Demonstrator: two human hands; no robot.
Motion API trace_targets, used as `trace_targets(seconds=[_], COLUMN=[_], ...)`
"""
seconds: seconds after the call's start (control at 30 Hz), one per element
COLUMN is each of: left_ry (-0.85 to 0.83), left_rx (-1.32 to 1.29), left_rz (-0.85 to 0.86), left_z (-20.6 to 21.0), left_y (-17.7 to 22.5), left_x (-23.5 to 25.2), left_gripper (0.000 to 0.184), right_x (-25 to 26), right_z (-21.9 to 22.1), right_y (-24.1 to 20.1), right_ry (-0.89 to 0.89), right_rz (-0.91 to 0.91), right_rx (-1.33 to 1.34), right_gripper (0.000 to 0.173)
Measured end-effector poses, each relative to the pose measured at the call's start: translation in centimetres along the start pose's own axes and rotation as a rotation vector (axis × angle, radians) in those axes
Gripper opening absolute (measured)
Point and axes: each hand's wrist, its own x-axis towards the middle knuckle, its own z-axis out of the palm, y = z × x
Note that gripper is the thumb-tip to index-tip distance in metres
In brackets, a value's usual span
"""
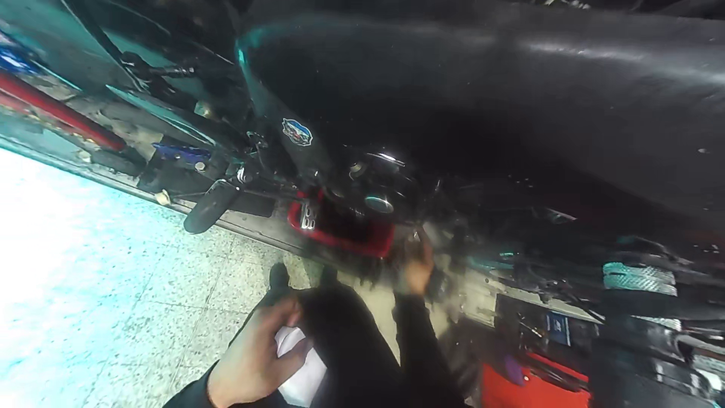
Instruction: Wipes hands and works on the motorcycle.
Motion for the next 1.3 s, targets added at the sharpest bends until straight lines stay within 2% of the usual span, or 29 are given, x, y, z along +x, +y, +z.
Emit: trace_targets(seconds=[0.07,0.17,0.37,0.47,0.7,0.8,0.93,1.03,1.3], left_ry=[0.008,0.013,0.041,0.031,-0.063,-0.084,-0.111,-0.109,-0.116], left_rx=[-0.006,-0.023,-0.086,-0.130,-0.118,-0.146,-0.152,-0.147,-0.184], left_rz=[-0.012,-0.019,-0.001,0.019,0.037,0.036,0.043,0.036,0.033], left_z=[0.1,0.3,0.8,1.2,2.3,2.8,3.0,3.0,2.7], left_y=[0.0,0.2,-0.3,-0.8,-0.6,-0.7,-0.5,-0.5,-0.5], left_x=[-0.2,-0.5,-0.5,0.0,1.3,1.4,1.5,0.8,-0.5], left_gripper=[0.028,0.027,0.027,0.026,0.025,0.024,0.024,0.023,0.022], right_x=[0.3,0.8,3.4,3.2,5.9,7.2,7.1,6.4,9.3], right_z=[-0.5,-1.7,-5.4,-5.1,-6.7,-7.8,-7.7,-6.3,-6.7], right_y=[-0.4,-1.8,-1.1,-1.8,-6.3,-6.1,-5.4,-5.7,-5.5], right_ry=[-0.017,-0.103,-0.245,-0.222,-0.398,-0.495,-0.500,-0.500,-0.671], right_rz=[-0.056,-0.046,-0.040,-0.042,0.024,-0.067,-0.301,-0.360,-0.422], right_rx=[-0.138,-0.213,-0.158,-0.205,-0.478,-0.607,-1.115,-1.350,-1.464], right_gripper=[0.038,0.034,0.031,0.030,0.021,0.024,0.033,0.035,0.036])
